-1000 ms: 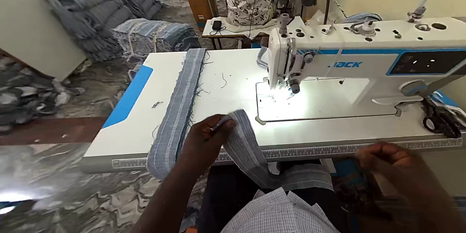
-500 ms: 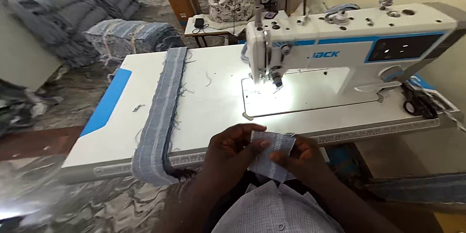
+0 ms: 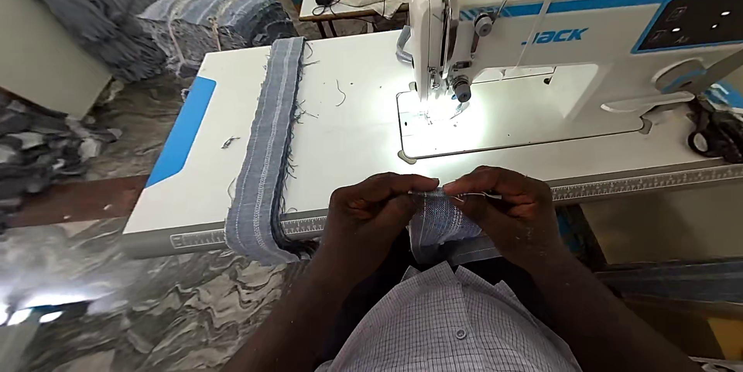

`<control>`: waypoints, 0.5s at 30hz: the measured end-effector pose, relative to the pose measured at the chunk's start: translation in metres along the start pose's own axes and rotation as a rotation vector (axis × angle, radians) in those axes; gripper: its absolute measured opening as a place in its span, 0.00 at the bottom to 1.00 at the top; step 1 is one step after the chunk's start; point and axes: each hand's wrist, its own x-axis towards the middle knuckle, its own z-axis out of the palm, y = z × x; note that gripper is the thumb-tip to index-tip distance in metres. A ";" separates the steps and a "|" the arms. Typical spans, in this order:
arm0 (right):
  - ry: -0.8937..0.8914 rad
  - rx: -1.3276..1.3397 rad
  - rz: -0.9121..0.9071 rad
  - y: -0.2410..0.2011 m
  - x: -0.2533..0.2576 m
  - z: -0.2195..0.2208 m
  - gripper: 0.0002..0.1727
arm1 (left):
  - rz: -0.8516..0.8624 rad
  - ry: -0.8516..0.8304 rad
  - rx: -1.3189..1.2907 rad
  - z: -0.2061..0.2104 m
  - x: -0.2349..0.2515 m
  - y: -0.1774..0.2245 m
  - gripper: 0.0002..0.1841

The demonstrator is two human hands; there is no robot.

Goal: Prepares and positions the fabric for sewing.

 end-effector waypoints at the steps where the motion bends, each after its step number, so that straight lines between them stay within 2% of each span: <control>1: -0.008 0.009 -0.014 0.001 0.000 -0.001 0.08 | -0.007 -0.019 -0.063 -0.001 0.000 -0.001 0.13; 3: -0.034 0.011 -0.021 0.003 -0.002 -0.005 0.08 | -0.013 -0.037 -0.134 -0.001 0.000 -0.002 0.12; 6: -0.060 0.046 -0.014 0.004 -0.003 -0.008 0.07 | 0.055 0.014 -0.019 0.006 0.002 -0.002 0.11; 10: -0.065 -0.023 0.036 0.001 0.005 -0.009 0.20 | 0.091 0.014 0.080 0.013 0.004 0.003 0.21; 13: -0.017 -0.199 0.088 -0.006 0.008 -0.004 0.09 | 0.075 0.030 0.111 0.016 0.005 0.003 0.22; 15: -0.007 -0.242 0.081 -0.009 0.008 -0.003 0.05 | 0.042 0.003 0.083 0.012 0.004 0.001 0.23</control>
